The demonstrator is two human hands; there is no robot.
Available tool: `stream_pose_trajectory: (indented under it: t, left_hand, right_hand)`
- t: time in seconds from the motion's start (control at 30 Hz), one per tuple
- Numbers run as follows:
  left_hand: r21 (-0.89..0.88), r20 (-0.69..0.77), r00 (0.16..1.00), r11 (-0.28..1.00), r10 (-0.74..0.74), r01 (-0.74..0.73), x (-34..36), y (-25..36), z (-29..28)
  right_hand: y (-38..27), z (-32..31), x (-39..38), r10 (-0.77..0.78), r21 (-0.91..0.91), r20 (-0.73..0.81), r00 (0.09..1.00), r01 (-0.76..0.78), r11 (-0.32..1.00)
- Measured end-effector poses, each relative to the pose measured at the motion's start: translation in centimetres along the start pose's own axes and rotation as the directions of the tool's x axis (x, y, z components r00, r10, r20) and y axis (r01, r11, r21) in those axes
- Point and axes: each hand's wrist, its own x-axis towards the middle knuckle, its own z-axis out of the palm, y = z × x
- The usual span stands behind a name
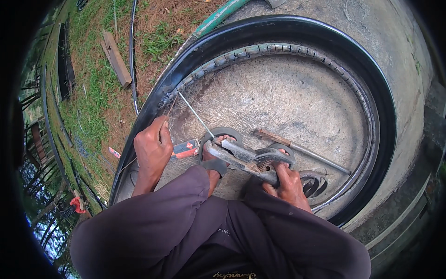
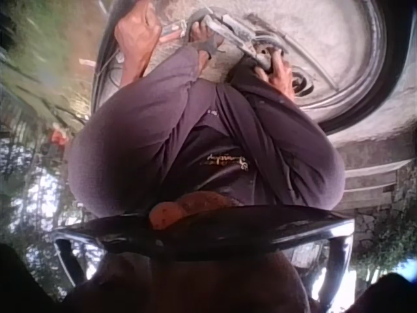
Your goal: The person welds the joint of a circular metal frame using an electrode, then hammers the edge and cuts sections of the metal strip using an angle grinder.
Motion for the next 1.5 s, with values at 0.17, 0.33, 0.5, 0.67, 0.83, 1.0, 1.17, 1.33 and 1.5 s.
stream_pose_trajectory:
  t: [0.17,0.33,0.5,0.67,0.83,1.0,1.17,1.33,1.5]
  left_hand:
    - [-0.013,0.004,1.000,1.000,-0.007,0.007,0.0,-0.1,-0.1]
    - [-0.022,-0.009,1.000,1.000,-0.008,0.008,-0.1,-0.2,0.3]
    - [0.054,0.033,0.999,0.998,-0.011,0.009,-0.3,-0.4,0.0]
    - [0.009,0.036,0.999,0.999,-0.034,0.034,0.1,-0.1,0.0]
    - [-0.026,0.036,0.998,0.999,-0.045,0.046,-0.2,-0.3,0.3]
    - [0.046,0.014,0.999,0.998,-0.034,0.033,0.1,-0.3,0.3]
    - [-0.044,-0.008,1.000,0.999,-0.027,0.027,-0.1,-0.5,0.7]
    - [-0.014,-0.018,0.999,0.999,0.030,-0.030,0.5,0.0,0.3]
    - [-0.018,-0.003,1.000,1.000,-0.019,0.019,0.1,-0.4,0.6]
  right_hand:
    - [-0.9,-0.1,-0.1,0.002,-0.061,-0.026,1.000,-0.003,0.998]
    - [-0.5,-0.1,-0.2,0.018,-0.049,-0.013,1.000,-0.018,0.999]
    - [0.0,0.6,-0.2,0.004,0.003,-0.036,0.999,-0.004,1.000]
    - [-0.7,0.0,-0.1,0.003,-0.019,-0.039,0.999,-0.003,1.000]
    - [0.0,0.3,0.2,-0.050,-0.003,-0.031,0.998,0.050,0.999]
    - [0.5,0.6,-0.1,-0.053,0.021,-0.056,0.997,0.055,0.998]
    - [-0.1,0.3,0.2,-0.032,-0.042,-0.024,0.999,0.031,0.999]
    - [-0.2,0.2,0.0,0.035,-0.004,-0.016,0.999,-0.036,0.999]
    - [-0.8,0.0,0.1,0.051,-0.036,0.006,0.999,-0.051,0.998]
